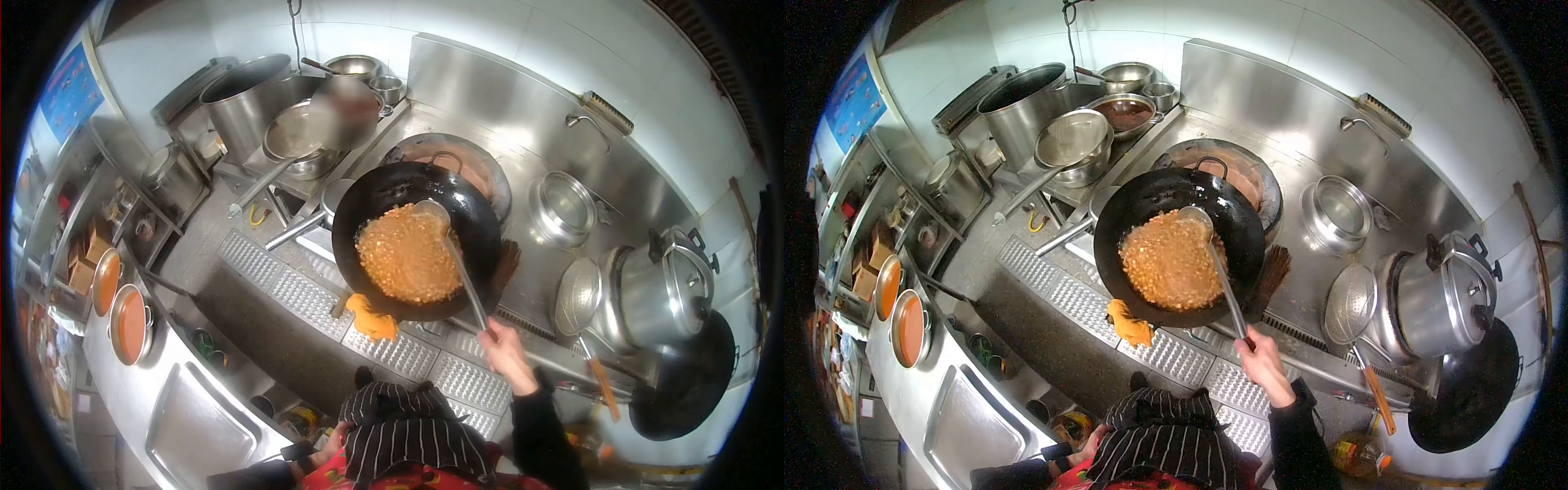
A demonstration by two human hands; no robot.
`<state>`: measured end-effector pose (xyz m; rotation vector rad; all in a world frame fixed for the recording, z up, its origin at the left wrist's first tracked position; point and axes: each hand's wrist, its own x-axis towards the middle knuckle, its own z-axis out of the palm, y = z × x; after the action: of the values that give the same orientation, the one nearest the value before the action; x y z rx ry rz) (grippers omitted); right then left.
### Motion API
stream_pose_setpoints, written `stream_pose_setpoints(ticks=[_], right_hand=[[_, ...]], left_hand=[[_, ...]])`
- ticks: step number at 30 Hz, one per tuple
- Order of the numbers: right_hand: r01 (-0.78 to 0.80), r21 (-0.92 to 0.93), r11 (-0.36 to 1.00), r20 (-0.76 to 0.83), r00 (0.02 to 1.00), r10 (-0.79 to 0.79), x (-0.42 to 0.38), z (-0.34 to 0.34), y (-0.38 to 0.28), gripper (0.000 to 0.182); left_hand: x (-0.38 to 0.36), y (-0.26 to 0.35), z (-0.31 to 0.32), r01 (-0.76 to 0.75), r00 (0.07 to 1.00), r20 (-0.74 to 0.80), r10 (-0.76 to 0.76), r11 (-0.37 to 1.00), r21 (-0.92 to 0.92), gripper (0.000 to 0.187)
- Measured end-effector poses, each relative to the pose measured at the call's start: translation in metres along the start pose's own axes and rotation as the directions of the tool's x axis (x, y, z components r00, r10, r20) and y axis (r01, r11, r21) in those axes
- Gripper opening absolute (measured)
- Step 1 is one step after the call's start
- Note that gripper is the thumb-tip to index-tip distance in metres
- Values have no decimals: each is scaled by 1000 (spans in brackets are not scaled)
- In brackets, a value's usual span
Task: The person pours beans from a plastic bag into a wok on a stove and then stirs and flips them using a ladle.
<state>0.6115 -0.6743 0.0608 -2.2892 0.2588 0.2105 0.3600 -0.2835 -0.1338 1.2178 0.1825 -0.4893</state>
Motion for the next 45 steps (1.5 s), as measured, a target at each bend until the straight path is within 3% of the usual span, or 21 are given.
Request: stream_pose_setpoints(ticks=[2, 3, 5, 7, 12, 14, 15, 16, 18, 22, 24, 26, 28, 31, 33, 36, 38, 39, 41, 43, 45], right_hand=[[-320, 416, 851, 290, 934, 209, -13, -2, -10, 36], [-329, 472, 818, 323, 928, 187, -24, -5, -21, 26], [-404, 532, 744, 376, 900, 220, -34, -2, -19, 20], [-481, 595, 644, 453, 863, 226, -47, -6, -27, 11], [-458, 578, 676, 485, 858, 166, -70, -8, -18, 12], [-428, 527, 734, 473, 865, 166, -81, -14, -24, 12], [-407, 521, 750, 456, 876, 158, -87, -17, -25, 29], [-409, 521, 749, 455, 876, 161, -90, -18, -19, 29], [-150, 247, 957, 273, 959, 80, -97, -22, 0, 47], [-110, 185, 977, 200, 977, 72, -117, -51, -12, 53], [-125, -72, 990, 246, 959, 139, -119, -76, -44, 50], [-45, -78, 996, 243, 968, 63, -121, -84, -46, 48], [189, -290, 938, 249, 961, -116, -122, -85, -35, 48], [250, -469, 847, 198, 964, -175, -121, -76, -24, 49], [194, -522, 830, 170, 978, -122, -112, -67, -18, 47], [157, -595, 788, 119, 987, -106, -95, -53, -12, 43], [174, -617, 768, 99, 985, -144, -82, -45, -11, 42], [165, -629, 760, 76, 986, -151, -76, -41, -13, 42], [156, -639, 753, 53, 986, -160, -65, -34, -10, 43], [192, -659, 727, 13, 969, -245, -53, -26, -6, 43], [164, -634, 756, 0, 977, -212, -42, -24, -13, 43]], left_hand=[[-1, 6, 4, 46, 999, -9, -46, 998, -37, 80], [1, 6, 3, 46, 999, -7, -47, 998, -35, 80], [6, 5, -2, 45, 999, 23, -47, 995, 90, 78], [4, 6, -3, 42, 999, 22, -44, 996, 80, 77], [12, -12, -20, 31, 999, 20, -36, 976, 215, 77], [13, -17, -23, -2, 999, 43, -11, 958, 288, 79], [12, -20, -23, 0, 999, 44, -14, 957, 289, 79], [12, -21, -24, -6, 999, 37, -5, 952, 305, 80], [12, -25, -26, -11, 999, 32, 1, 946, 323, 81], [16, -36, -31, -31, 998, 66, 18, 980, 199, 81], [15, -34, -28, -26, 997, 69, 14, 983, 181, 82], [14, -18, -20, 20, 996, 80, -38, 975, 221, 83], [12, -8, -18, 31, 996, 78, -51, 971, 236, 83], [12, -9, -17, 29, 997, 68, -42, 984, 178, 84], [13, -19, -21, 13, 998, 56, -19, 995, 101, 84], [13, -24, -31, 31, 994, 89, -60, 954, 299, 87], [11, -18, -19, 102, 993, 47, -104, 994, 51, 87], [12, -20, -20, 97, 994, 44, -100, 994, 51, 87], [14, -27, -26, -4, 999, 46, -6, 973, 230, 86], [11, -25, -29, 38, 998, 39, -49, 969, 244, 85], [10, -17, -25, 82, 995, 33, -94, 963, 259, 85]])
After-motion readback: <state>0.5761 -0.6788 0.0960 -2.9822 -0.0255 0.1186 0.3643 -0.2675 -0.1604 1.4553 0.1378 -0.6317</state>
